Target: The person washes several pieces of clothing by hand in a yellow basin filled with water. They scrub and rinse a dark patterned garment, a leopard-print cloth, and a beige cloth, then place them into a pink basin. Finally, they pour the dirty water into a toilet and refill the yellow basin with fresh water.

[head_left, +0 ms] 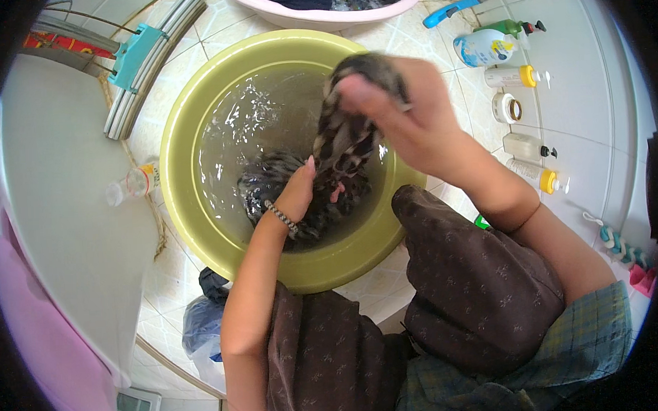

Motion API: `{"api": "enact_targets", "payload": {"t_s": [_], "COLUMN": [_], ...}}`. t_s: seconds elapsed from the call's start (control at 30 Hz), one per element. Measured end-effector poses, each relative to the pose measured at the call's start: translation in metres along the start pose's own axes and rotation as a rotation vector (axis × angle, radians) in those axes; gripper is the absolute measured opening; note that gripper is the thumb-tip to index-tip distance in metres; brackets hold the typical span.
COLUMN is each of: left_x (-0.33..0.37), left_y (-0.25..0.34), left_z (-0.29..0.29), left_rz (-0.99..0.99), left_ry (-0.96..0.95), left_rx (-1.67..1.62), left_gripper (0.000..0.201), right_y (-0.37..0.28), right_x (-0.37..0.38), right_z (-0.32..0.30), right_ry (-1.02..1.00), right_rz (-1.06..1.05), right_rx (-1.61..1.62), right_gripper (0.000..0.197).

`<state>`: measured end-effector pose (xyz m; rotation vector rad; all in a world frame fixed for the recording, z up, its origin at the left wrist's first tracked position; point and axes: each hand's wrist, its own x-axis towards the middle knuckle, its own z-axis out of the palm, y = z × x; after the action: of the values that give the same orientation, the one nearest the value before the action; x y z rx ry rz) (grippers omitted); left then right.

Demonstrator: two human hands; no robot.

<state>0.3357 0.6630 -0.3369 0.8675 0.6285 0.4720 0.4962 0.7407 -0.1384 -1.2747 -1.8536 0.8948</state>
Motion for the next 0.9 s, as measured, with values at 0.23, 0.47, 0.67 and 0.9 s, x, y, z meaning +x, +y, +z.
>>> {"api": "enact_targets", "payload": {"t_s": [0.23, 0.47, 0.67, 0.9], "left_x": [-0.029, -0.052, -0.056, -0.058], "left_y": [-0.059, 0.027, 0.070, 0.111], "left_z": [-0.022, 0.008, 0.028, 0.044], "left_rz": [-0.027, -0.076, 0.114, 0.218], "left_ry": [0.101, 0.491, 0.669, 0.556], "left_rx": [0.391, 0.484, 0.483, 0.450], "left_gripper": [0.052, 0.032, 0.027, 0.028], "right_y": [-0.001, 0.017, 0.097, 0.098], "right_x": [0.005, 0.017, -0.009, -0.021], "right_z": [-0.040, -0.046, 0.004, 0.034], "right_ry": [0.635, 0.117, -0.538, -0.517], "right_rz": [-0.205, 0.051, 0.178, -0.239], "right_rx": [-0.019, -0.127, -0.594, -0.152], "right_gripper": [0.031, 0.031, 0.024, 0.095]}}
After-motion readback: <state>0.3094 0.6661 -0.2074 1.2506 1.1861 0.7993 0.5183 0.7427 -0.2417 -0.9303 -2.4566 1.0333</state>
